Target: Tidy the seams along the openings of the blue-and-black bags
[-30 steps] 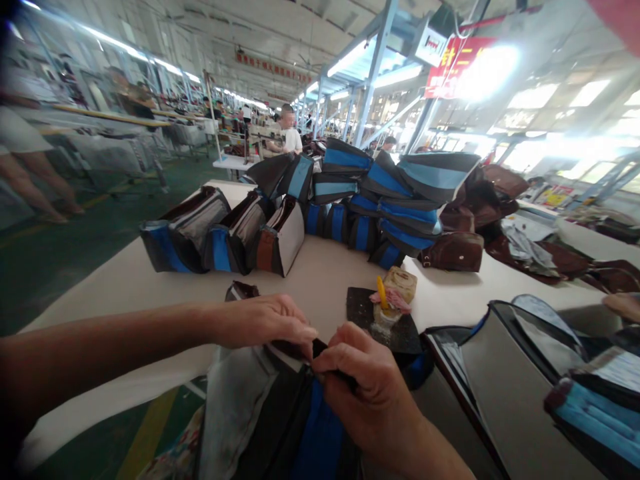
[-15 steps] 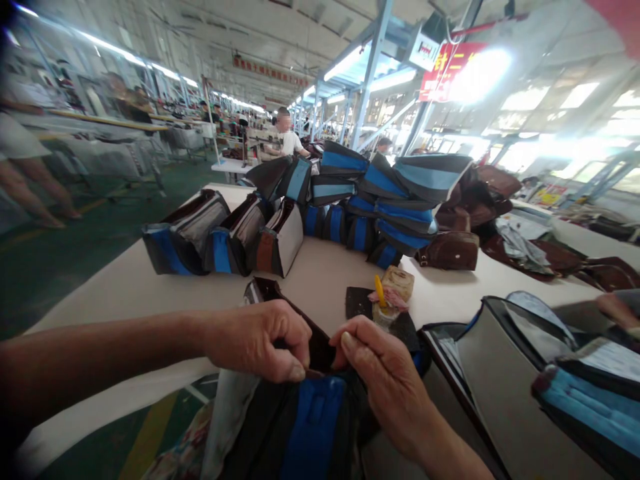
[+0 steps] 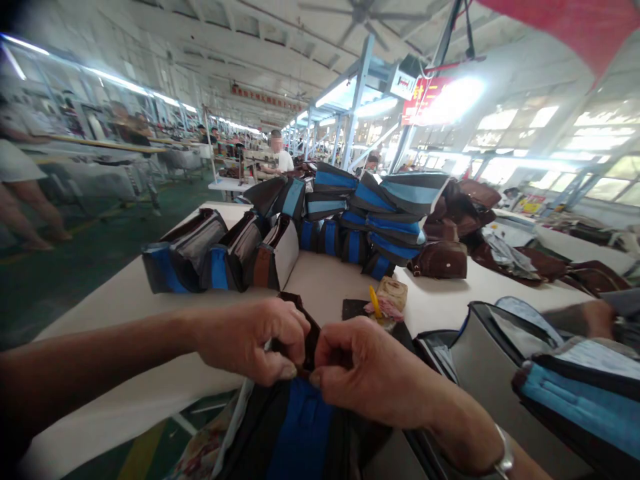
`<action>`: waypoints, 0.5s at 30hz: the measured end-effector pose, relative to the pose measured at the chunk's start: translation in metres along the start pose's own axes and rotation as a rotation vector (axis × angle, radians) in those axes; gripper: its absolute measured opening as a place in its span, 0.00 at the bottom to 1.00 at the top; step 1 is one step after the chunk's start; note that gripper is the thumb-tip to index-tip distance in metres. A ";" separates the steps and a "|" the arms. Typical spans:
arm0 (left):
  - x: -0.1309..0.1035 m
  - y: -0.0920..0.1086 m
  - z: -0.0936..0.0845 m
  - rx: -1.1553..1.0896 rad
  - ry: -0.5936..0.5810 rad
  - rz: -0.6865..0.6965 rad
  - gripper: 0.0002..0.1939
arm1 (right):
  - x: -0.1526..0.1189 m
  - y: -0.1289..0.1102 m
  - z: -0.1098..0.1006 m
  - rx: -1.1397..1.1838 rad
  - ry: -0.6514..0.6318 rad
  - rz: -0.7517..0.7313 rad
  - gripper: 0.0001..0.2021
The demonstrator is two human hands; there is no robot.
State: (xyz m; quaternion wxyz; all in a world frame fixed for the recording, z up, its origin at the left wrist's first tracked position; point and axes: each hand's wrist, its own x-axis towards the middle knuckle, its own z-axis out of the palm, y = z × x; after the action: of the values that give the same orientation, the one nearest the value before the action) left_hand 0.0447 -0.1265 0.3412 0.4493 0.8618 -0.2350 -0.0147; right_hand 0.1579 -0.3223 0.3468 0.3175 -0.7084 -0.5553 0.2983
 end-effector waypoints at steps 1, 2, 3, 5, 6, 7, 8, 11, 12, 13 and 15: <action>-0.001 -0.002 -0.003 -0.008 -0.011 0.003 0.04 | 0.002 -0.002 0.006 -0.090 0.082 -0.036 0.05; -0.003 -0.004 -0.006 -0.027 -0.025 -0.002 0.03 | 0.005 -0.003 0.011 -0.186 0.167 -0.093 0.06; -0.006 -0.005 -0.009 -0.056 -0.040 -0.014 0.02 | 0.009 -0.003 0.016 -0.279 0.247 -0.159 0.06; -0.012 -0.004 -0.018 -0.142 -0.063 -0.074 0.08 | 0.020 0.000 0.022 -0.360 0.295 -0.249 0.06; -0.016 -0.003 -0.022 -0.189 -0.063 -0.127 0.12 | 0.027 0.001 0.022 -0.368 0.273 -0.239 0.06; -0.020 0.000 -0.025 -0.233 -0.048 -0.189 0.16 | 0.034 0.002 0.021 -0.366 0.238 -0.207 0.06; -0.025 0.002 -0.026 -0.263 -0.022 -0.249 0.19 | 0.040 0.002 0.019 -0.365 0.197 -0.161 0.05; -0.039 0.007 -0.018 -0.281 0.096 -0.364 0.25 | 0.052 -0.002 0.013 -0.357 0.104 -0.066 0.04; -0.043 0.007 -0.013 -0.292 0.137 -0.381 0.26 | 0.053 -0.003 0.011 -0.336 0.070 -0.069 0.03; -0.047 0.007 -0.007 -0.315 0.173 -0.392 0.26 | 0.053 -0.004 0.011 -0.295 0.028 -0.082 0.01; -0.053 0.006 0.004 -0.390 0.241 -0.414 0.27 | 0.052 -0.003 0.010 -0.168 -0.042 -0.123 0.07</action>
State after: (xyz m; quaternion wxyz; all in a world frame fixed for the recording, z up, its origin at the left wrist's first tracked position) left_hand -0.0058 -0.1100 0.3341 0.6183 0.7844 0.0078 -0.0484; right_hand 0.1585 -0.2698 0.3393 0.2629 -0.6906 -0.6274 0.2454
